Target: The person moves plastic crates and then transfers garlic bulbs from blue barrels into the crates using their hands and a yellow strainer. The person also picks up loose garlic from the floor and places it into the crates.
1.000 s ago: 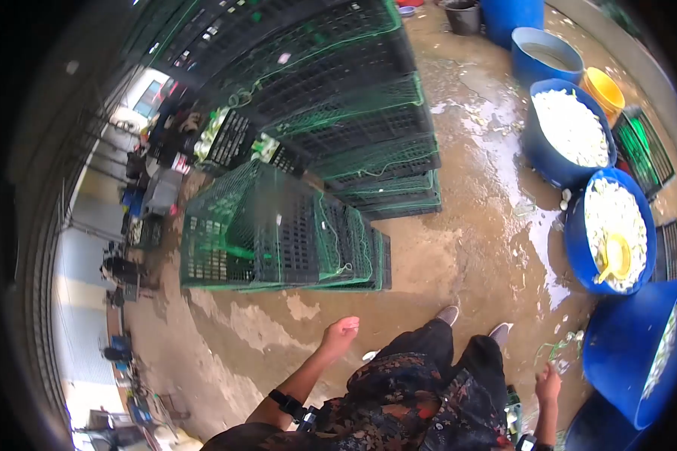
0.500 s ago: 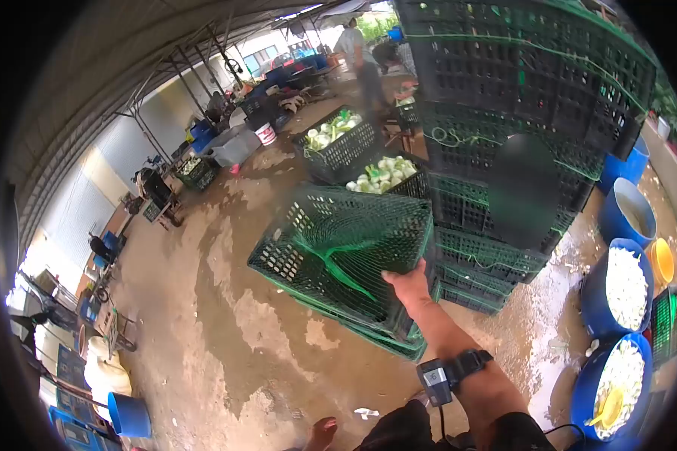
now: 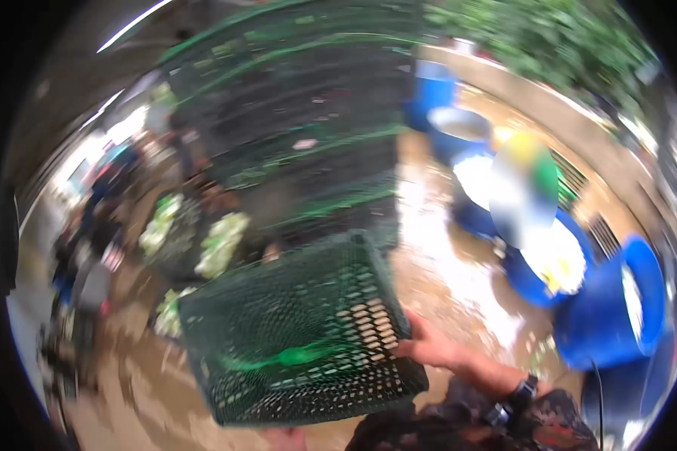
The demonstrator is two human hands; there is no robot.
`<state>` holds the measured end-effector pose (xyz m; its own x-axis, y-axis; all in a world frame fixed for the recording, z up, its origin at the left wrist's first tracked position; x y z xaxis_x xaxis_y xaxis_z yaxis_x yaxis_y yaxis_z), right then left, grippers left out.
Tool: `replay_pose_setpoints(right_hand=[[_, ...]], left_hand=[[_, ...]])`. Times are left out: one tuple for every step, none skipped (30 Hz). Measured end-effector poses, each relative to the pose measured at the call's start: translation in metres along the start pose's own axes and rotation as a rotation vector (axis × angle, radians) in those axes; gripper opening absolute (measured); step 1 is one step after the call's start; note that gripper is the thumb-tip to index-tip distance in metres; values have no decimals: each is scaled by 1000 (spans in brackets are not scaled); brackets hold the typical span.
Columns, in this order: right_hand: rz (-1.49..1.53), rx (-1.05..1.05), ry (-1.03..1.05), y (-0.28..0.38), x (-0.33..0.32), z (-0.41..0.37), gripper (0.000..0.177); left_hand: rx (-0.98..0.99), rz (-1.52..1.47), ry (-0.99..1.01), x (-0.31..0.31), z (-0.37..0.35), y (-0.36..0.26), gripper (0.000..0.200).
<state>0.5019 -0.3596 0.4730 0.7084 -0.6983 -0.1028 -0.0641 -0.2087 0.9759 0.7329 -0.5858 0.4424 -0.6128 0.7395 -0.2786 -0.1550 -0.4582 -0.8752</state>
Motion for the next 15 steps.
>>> replay_pose_setpoints(right_hand=[[36, 93, -71, -18, -31, -24, 63], [69, 161, -125, -41, -54, -46, 61], [87, 181, -181, -57, -68, -58, 61], [80, 197, -221, -72, -78, -67, 59], [79, 225, -270, -93, -89, -79, 56], [93, 249, -312, -111, -99, -89, 56], [225, 303, -402, -131, -112, -115, 54], [366, 357, -490, -153, -117, -136, 51], [401, 358, -579, -176, -128, -152, 49], [426, 352, -584, -199, -134, -181, 49], [514, 349, -708, -222, -143, -189, 49], [599, 339, -825, -245, -159, -198, 48], [555, 382, -879, -265, -179, -210, 51], [571, 384, -872, -287, -197, -211, 51], [654, 311, -951, -307, -223, -213, 54]], left_hand=[[-125, -276, -66, 22, 14, -9, 50], [-278, -527, -151, 47, 21, -4, 48], [-448, -729, -322, 58, 12, -1, 47], [-632, -915, -499, 70, 2, 10, 46], [-841, -1075, -674, 89, -11, 31, 47], [-994, -1296, -583, 115, -3, 51, 38], [-939, -1282, -350, 137, 7, 58, 48], [-881, -1254, -117, 162, 20, 65, 61], [-898, -1240, -95, 184, 29, 64, 61], [-854, -1004, 95, 212, 25, 40, 62], [-809, -777, 277, 236, 35, 39, 64], [-845, -697, 305, 252, 32, 52, 57], [-871, -665, 346, 267, 22, 55, 55], [-896, -631, 388, 278, 15, 60, 52], [-896, -617, 383, 284, 10, 68, 52]])
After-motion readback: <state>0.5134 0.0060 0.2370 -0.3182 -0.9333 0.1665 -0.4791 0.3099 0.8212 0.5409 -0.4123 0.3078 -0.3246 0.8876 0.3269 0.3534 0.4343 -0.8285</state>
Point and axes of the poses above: each hand's wrist, its own z-axis towards the middle knuckle, its own x-axis out of the palm, y = z × x, the point moved 9 cm from there along z, towards the middle knuckle, and after that the axes turned 9 degrees about -z, right-handed, at the moved point
